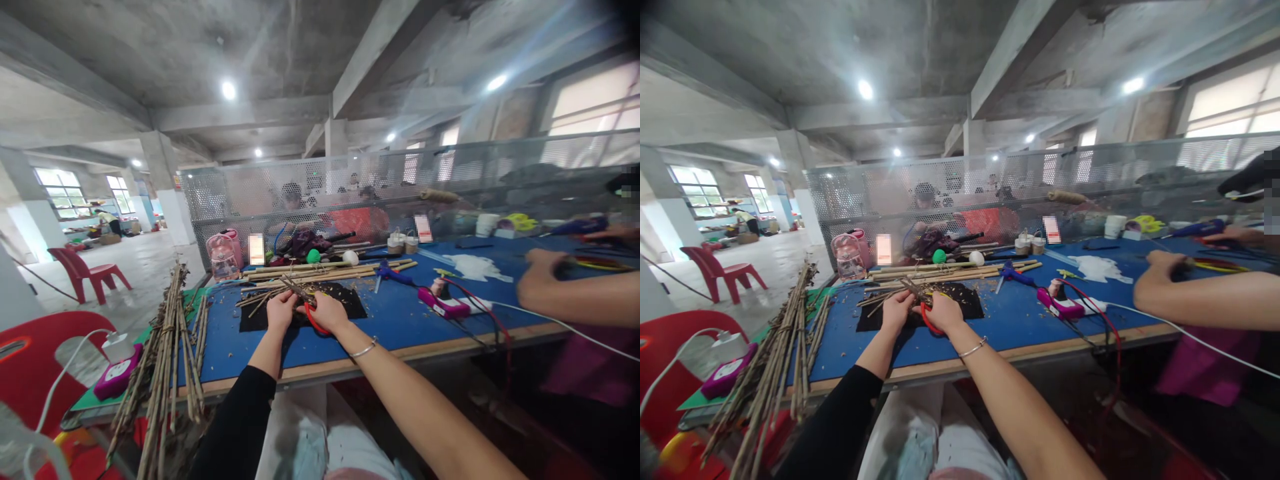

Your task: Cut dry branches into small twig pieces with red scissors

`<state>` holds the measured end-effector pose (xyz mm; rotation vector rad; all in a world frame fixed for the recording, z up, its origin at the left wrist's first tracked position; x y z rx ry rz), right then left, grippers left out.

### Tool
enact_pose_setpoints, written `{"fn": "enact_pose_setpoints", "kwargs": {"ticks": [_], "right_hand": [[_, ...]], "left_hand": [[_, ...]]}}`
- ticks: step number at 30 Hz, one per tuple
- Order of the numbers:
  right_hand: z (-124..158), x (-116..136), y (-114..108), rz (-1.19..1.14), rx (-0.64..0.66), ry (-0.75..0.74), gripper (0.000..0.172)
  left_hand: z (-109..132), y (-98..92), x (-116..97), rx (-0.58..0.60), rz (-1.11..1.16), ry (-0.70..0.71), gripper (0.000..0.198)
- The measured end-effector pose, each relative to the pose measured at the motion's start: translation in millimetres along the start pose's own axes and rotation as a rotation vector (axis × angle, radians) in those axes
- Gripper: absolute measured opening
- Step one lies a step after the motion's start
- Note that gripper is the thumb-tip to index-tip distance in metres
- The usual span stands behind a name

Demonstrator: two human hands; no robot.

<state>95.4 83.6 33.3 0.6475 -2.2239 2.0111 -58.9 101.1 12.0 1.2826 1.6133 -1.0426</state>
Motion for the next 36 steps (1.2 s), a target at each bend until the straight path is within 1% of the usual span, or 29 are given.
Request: {"fn": "enact_pose_setpoints", "kwargs": {"ticks": [2,5,11,15,18,23,26,29,32,36], "right_hand": [[-0.5,-0.8,0.7,-0.012,0.001,0.003,0.064],[-0.9,-1.5,1.2,-0.019,0.015,0.015,0.063],[-1.7,-3.4,2.3,-0.003,0.042,0.045,0.064],[-1.9,-5.9,1.0,0.025,-0.004,0.051,0.065],[-1.4,-3.6,-0.8,0.042,-0.043,0.009,0.066],[-0.4,3.3,-2.5,0.055,-0.076,-0.084,0.064],[0.0,6.1,-3.1,0.073,-0.102,-0.128,0.065],[0.7,6.7,-4.5,0.09,-0.135,-0.141,0.066],[2.0,7.2,-7.2,0.098,-0.162,-0.147,0.066],[1.9,6.1,-6.2,0.073,-0.108,-0.125,0.064]], "left_hand": [[-0.5,0.0,1.3,0.002,-0.012,-0.005,0.033],[-0.7,2.5,2.2,0.04,-0.01,0.01,0.031],[1.3,8.3,5.2,0.093,0.087,-0.031,0.029],[3.3,11.0,9.6,0.09,0.169,-0.126,0.032],[3.9,13.3,11.1,0.099,0.219,-0.158,0.029],[6.3,18.5,6.1,0.154,0.277,-0.156,0.024],[8.6,17.1,-0.9,0.142,0.233,-0.122,0.021],[10.7,16.6,-7.0,0.138,0.208,-0.088,0.019],[12.5,19.3,-10.3,0.154,0.233,-0.09,0.02],[14.0,21.2,-16.3,0.154,0.244,-0.072,0.018]]}}
Point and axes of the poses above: each hand's wrist, its own z-axis away from the middle knuckle, its own y-axis out of the palm, x = y × z, the point moved 7 cm from there along -z, towards the middle knuckle, and after that the axes turned 11 degrees about x, right-handed, at the moved point
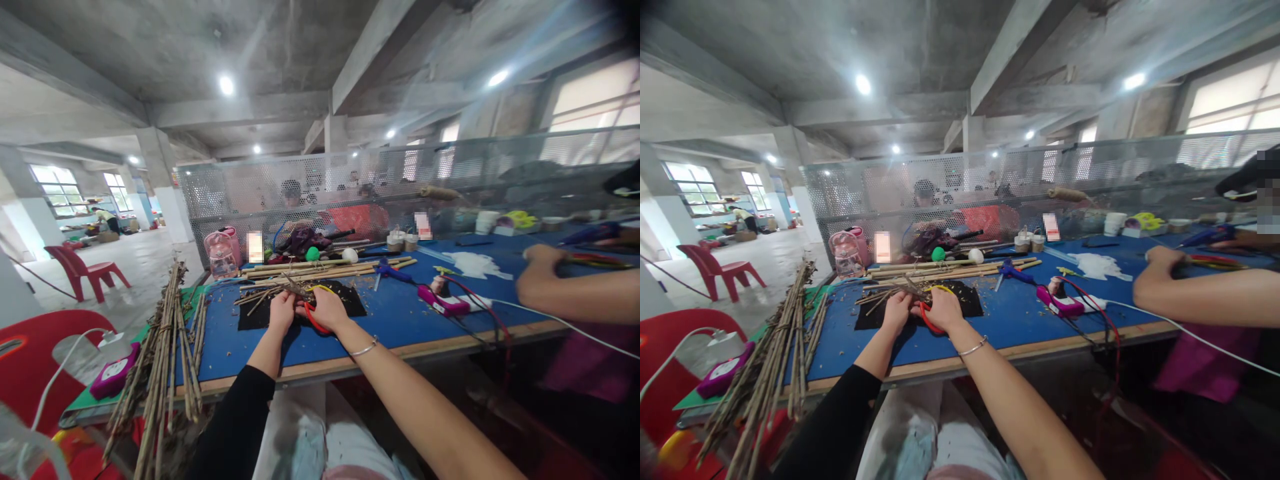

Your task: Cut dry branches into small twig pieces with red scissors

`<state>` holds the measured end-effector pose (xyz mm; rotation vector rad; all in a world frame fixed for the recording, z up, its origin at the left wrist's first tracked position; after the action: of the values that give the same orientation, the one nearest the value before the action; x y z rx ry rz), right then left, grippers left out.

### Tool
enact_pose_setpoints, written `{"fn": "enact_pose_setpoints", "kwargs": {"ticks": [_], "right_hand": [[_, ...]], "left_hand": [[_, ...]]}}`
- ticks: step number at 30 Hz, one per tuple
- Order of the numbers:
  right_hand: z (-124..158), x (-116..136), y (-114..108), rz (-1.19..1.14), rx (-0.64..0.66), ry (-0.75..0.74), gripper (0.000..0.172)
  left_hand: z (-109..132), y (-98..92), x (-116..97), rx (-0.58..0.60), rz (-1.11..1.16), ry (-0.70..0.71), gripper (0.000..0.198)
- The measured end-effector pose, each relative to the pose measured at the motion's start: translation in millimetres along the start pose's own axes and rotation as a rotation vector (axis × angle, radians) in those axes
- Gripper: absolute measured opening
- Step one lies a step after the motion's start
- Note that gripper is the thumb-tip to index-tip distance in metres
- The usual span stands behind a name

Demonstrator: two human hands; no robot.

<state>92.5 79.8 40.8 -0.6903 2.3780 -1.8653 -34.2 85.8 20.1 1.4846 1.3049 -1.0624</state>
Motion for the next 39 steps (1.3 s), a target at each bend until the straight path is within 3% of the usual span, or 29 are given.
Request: {"fn": "enact_pose_setpoints", "kwargs": {"ticks": [10,19,27,39], "right_hand": [[1.1,-4.0,5.7,0.009,0.116,0.085,0.063],[0.6,2.5,-4.2,0.064,-0.044,0.031,0.06],[-1.5,-4.2,4.1,0.005,0.085,0.084,0.062],[2.0,-5.1,3.8,-0.026,0.137,0.145,0.064]], "left_hand": [[-1.7,-5.8,-0.1,-0.042,-0.049,0.04,0.018],[-4.3,-2.5,9.5,0.002,-0.087,0.007,0.017],[-7.6,-5.6,11.8,-0.009,-0.142,0.04,0.021],[-11.2,-10.2,21.6,-0.007,-0.155,-0.005,0.02]]}}
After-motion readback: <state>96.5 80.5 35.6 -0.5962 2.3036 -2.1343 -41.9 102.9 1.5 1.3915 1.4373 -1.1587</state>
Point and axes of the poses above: each hand's wrist, its own z-axis away from the middle knuckle, its own y-axis out of the palm, x = y × z, the point moved 7 cm from there along -z, towards the middle knuckle, and after that the axes turned 11 degrees about x, right-handed, at the moved point
